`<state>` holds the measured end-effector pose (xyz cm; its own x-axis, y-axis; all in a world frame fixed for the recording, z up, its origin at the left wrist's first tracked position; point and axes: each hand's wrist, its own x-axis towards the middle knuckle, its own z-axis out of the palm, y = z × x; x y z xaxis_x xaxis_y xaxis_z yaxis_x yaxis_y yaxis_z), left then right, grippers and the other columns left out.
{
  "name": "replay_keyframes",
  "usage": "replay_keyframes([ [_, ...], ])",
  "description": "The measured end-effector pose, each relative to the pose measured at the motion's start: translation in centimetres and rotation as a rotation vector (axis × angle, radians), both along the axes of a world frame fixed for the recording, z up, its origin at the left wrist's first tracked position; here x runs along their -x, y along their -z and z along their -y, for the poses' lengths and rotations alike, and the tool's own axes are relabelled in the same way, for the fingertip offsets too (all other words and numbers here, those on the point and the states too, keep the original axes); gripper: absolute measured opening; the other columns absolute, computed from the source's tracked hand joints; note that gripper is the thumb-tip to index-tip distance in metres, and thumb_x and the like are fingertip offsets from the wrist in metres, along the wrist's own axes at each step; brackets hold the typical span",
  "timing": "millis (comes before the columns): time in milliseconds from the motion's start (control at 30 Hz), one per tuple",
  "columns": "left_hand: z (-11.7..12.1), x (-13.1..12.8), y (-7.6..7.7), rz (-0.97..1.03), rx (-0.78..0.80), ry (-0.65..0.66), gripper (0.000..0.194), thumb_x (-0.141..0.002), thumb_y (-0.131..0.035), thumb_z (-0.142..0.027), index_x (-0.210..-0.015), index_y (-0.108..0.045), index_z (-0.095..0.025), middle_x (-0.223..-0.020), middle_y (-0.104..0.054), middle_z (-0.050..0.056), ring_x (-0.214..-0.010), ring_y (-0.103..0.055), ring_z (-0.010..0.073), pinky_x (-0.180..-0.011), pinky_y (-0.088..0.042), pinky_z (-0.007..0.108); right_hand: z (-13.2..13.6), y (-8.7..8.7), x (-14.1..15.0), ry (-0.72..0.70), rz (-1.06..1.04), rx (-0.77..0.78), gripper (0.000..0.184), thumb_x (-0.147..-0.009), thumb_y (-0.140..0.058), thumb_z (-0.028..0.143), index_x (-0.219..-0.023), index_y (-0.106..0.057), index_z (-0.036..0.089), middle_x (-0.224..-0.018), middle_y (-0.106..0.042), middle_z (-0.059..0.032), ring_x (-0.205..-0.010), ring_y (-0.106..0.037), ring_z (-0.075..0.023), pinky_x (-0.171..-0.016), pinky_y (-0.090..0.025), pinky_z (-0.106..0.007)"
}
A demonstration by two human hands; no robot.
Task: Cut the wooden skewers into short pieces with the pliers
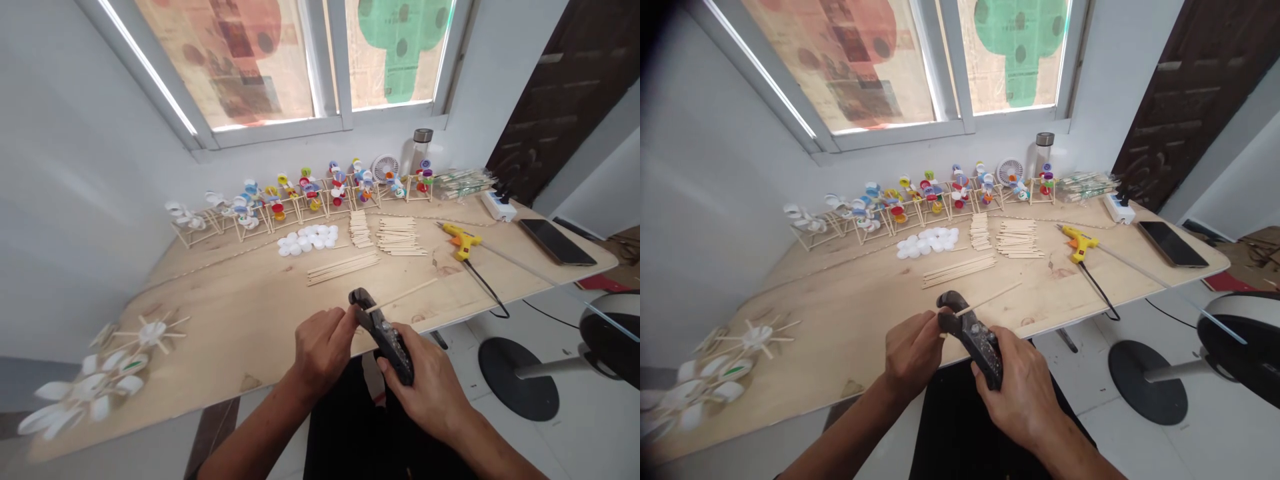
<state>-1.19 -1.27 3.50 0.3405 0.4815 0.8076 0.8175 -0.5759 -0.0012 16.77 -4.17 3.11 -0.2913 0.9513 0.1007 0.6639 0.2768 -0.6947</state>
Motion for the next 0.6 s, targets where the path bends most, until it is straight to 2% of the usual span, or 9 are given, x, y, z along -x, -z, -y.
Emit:
replay_keyframes([
  [100, 0.20, -0.15, -0.01, 0.044, 0.056, 0.023, 0.015, -0.082, -0.045, -0.009, -0.094, -0.054, -0.012, -0.053, -0.046, -0.002, -0.047, -0.043, 0.0096, -0.046, -0.032, 0.022, -0.21, 0.42, -0.13, 0.016, 0.020, -0.083, 0.037, -0.073, -0.055, 0.024, -0.109, -0.049, 0.020, -0.090, -0.065, -0.0065, -0.083, -0.059, -0.0241, -0.072, -0.043, -0.034],
  [333, 0.30, -0.25, -0.36, 0.090, 0.187, 0.065, 0.020, -0.083, -0.039, -0.010, -0.096, -0.054, -0.014, -0.058, -0.054, -0.001, -0.050, -0.050, 0.0095, -0.049, -0.039, 0.019, -0.37, 0.42, -0.31, -0.030, -0.044, -0.044, 0.033, -0.076, -0.054, 0.025, -0.108, -0.050, 0.021, -0.089, -0.065, -0.0049, -0.081, -0.060, -0.0223, -0.070, -0.044, -0.032],
  [600, 0.19, -0.20, -0.68, 0.058, 0.200, 0.092, 0.018, -0.082, -0.042, -0.007, -0.093, -0.054, -0.014, -0.055, -0.049, -0.002, -0.047, -0.043, 0.0090, -0.047, -0.033, 0.020, -0.46, 0.62, -0.45, -0.052, -0.075, -0.007, 0.030, -0.077, -0.053, 0.025, -0.107, -0.049, 0.022, -0.090, -0.064, -0.0042, -0.081, -0.059, -0.0219, -0.071, -0.043, -0.032],
])
